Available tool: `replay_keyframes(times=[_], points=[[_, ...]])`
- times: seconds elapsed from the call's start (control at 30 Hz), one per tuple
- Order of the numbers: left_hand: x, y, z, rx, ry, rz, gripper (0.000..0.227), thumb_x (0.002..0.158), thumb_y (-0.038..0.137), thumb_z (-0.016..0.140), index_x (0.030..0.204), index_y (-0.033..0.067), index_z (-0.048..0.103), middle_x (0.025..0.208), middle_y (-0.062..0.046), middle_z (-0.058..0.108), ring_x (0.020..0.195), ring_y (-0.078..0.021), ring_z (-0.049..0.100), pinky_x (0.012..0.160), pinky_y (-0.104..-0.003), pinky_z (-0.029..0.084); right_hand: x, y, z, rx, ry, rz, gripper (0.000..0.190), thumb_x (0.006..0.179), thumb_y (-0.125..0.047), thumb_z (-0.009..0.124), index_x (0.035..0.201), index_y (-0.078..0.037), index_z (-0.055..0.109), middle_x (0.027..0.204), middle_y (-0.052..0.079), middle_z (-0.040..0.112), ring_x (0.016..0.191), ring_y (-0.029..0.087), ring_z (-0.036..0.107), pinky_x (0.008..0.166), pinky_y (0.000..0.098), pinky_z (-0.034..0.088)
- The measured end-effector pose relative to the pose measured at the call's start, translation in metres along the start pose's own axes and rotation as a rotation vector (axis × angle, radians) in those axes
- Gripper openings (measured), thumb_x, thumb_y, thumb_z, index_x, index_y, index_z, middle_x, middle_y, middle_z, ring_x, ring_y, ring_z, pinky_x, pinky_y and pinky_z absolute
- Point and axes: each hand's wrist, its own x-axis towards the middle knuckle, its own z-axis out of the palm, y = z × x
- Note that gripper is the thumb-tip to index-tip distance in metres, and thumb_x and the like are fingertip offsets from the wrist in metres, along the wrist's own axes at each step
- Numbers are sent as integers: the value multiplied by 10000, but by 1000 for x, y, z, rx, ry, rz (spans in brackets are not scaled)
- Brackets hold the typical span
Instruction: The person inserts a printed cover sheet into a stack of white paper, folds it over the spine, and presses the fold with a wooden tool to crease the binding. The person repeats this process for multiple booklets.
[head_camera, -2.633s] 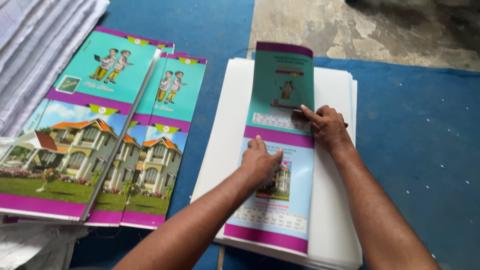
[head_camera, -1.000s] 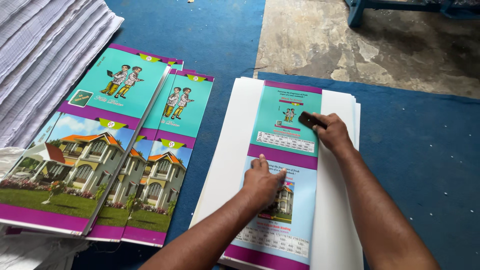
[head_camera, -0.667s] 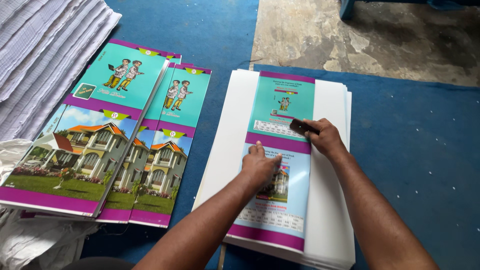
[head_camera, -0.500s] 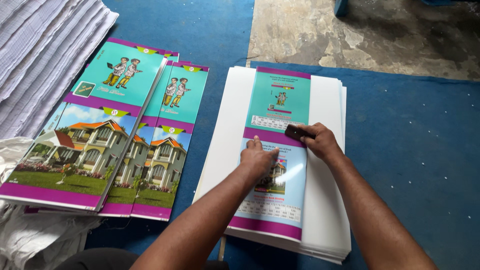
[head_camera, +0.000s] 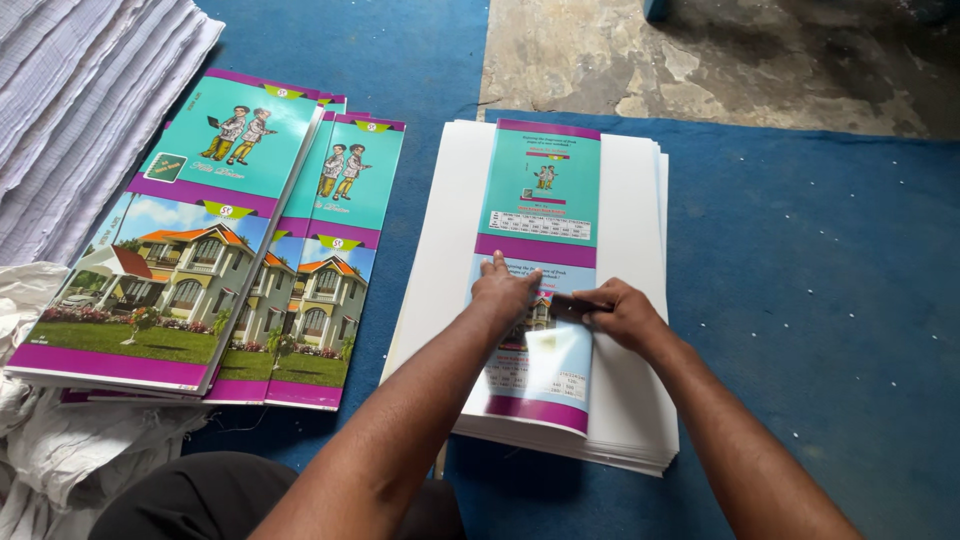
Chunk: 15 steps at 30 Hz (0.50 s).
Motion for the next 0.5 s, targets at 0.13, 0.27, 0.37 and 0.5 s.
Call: replay_keyframes(times=[0.13,0.27,0.37,0.5], points=[[-3,2,-2,-13,-14,-21,607,996,440,563,1546,531,324,1708,-183,35,1553,-448,105,1147,-462,418,-26,-9,2,-48,-79,-34,411,814,-56,755,1180,-239,791,1042,56,666,958,188,656,928,320,568],[-7,3,-2,-12,8,-15,582,1011,423,526,1549,524,329,1709,-185,46,1553,-446,118,1141,-470,430,-42,-11,3,-77,-169,15,363,823,-65,757,1148,-219,802,1061,44,686,989,174,668,958,328,561],[-11,3,-4,-35,23,-21,553,1026,418,508,1540,534,342,1709,-176,44,1557,-432,106,1152,-467,410,-55,-13,5,-73,-207,27,375,802,-53,755,1133,-217,815,1067,32,696,1008,165,670,977,317,556],[-17,4,-6,-46,26,-11,541,1036,420,510,1544,500,342,1711,-169,35,1561,-424,89,1146,-476,416,-74,-19,3,-136,-301,25,385,783,-43,766,1123,-215,817,1054,29,696,1010,179,670,970,332,571]])
